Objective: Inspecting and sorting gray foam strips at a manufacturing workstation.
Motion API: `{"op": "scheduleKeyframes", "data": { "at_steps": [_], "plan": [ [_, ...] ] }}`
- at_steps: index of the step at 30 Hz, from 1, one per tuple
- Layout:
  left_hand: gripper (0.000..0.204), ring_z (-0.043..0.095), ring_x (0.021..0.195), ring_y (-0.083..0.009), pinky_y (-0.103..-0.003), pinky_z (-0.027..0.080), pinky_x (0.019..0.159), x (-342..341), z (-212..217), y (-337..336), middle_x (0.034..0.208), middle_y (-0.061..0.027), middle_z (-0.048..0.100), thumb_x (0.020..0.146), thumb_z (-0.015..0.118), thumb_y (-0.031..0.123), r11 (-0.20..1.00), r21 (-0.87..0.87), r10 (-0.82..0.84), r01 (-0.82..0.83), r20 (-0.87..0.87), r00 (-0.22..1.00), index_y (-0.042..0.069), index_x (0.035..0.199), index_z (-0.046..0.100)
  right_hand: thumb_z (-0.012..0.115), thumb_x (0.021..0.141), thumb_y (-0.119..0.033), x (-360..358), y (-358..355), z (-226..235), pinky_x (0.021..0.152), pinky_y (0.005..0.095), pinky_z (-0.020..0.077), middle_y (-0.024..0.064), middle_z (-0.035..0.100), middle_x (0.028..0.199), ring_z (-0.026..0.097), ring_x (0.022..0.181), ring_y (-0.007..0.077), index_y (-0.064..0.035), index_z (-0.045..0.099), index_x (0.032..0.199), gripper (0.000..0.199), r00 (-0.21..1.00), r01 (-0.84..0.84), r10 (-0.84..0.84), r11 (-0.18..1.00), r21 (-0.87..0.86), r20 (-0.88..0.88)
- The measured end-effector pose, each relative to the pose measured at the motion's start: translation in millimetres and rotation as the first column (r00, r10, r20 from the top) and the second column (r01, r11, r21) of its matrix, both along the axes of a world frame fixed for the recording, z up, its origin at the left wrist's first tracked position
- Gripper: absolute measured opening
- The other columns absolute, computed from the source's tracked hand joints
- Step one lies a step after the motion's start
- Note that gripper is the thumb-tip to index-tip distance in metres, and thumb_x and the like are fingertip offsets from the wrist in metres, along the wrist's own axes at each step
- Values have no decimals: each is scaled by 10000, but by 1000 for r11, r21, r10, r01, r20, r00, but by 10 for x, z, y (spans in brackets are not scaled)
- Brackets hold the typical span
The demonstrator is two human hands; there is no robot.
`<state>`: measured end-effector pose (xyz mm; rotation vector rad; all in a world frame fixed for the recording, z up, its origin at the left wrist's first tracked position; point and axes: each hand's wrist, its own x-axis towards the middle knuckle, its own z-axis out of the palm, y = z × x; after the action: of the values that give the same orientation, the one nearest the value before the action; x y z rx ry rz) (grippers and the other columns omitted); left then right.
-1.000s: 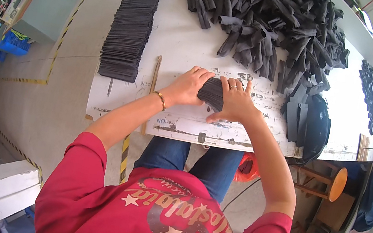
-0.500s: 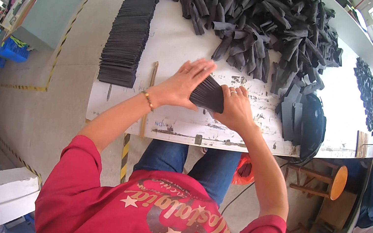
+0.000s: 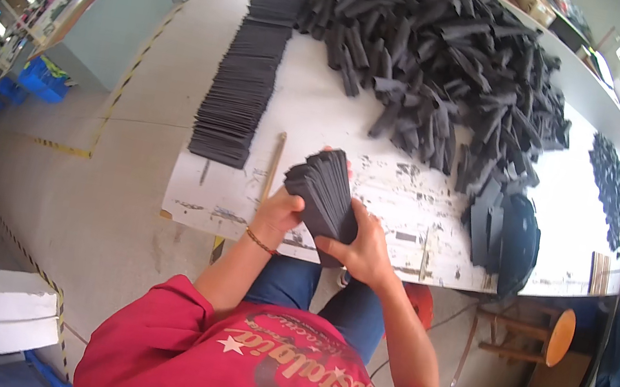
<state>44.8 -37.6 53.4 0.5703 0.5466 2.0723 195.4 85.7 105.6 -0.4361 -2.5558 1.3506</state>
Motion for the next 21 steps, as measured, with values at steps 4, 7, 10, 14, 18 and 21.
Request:
{"op": "scheduleKeyframes", "data": {
  "at_steps": [4,7,10,14,18,21],
  "plan": [
    [976,581,1129,-188,-327,474,985,-48,90,-138,1254,-70,577,667,857,128,994,-45,108,-104,101,989,25,1478,324,832,654,-290,-207,-57,46,866,365,498,220,662,1010,647,956,275,100,479,1302,835,998,-51,51,999,16,46],
    [876,574,1135,-180,-326,465,994,-255,123,-343,1262,-68,571,695,842,113,964,-87,259,-253,71,963,18,1430,375,825,658,-278,-526,-176,274,846,356,505,211,662,1010,646,927,246,101,476,1306,827,988,-140,143,988,-66,52],
    [877,567,1145,-169,-316,455,1005,-551,451,-330,1302,-67,548,703,850,112,946,-39,323,-323,-18,946,14,1431,373,823,657,-269,-859,-91,462,842,341,505,190,662,1015,635,919,217,100,479,1305,822,982,-187,189,978,-88,20],
    [828,574,1149,-171,-302,475,971,-1336,594,-446,1353,-95,519,785,811,158,932,54,360,-358,-232,904,51,1470,358,823,655,-239,-1367,47,617,868,326,494,174,662,1038,627,936,206,111,481,1304,813,975,-212,202,970,-116,-90],
    [531,617,1098,-160,-288,525,870,-2472,724,-438,1268,-108,602,884,711,157,789,-200,450,-581,-456,768,60,1366,513,822,642,-255,-1767,370,689,910,333,481,219,664,1059,644,984,250,139,493,1277,816,988,-126,126,992,0,-88],
    [249,649,1002,-173,-315,536,800,-3234,650,-254,1111,-43,670,851,722,138,404,-218,261,-888,-903,340,71,1088,684,824,601,-343,-2043,586,662,986,385,438,305,626,1147,610,1075,406,128,506,1282,887,993,-114,107,964,239,42]
  ]
}}
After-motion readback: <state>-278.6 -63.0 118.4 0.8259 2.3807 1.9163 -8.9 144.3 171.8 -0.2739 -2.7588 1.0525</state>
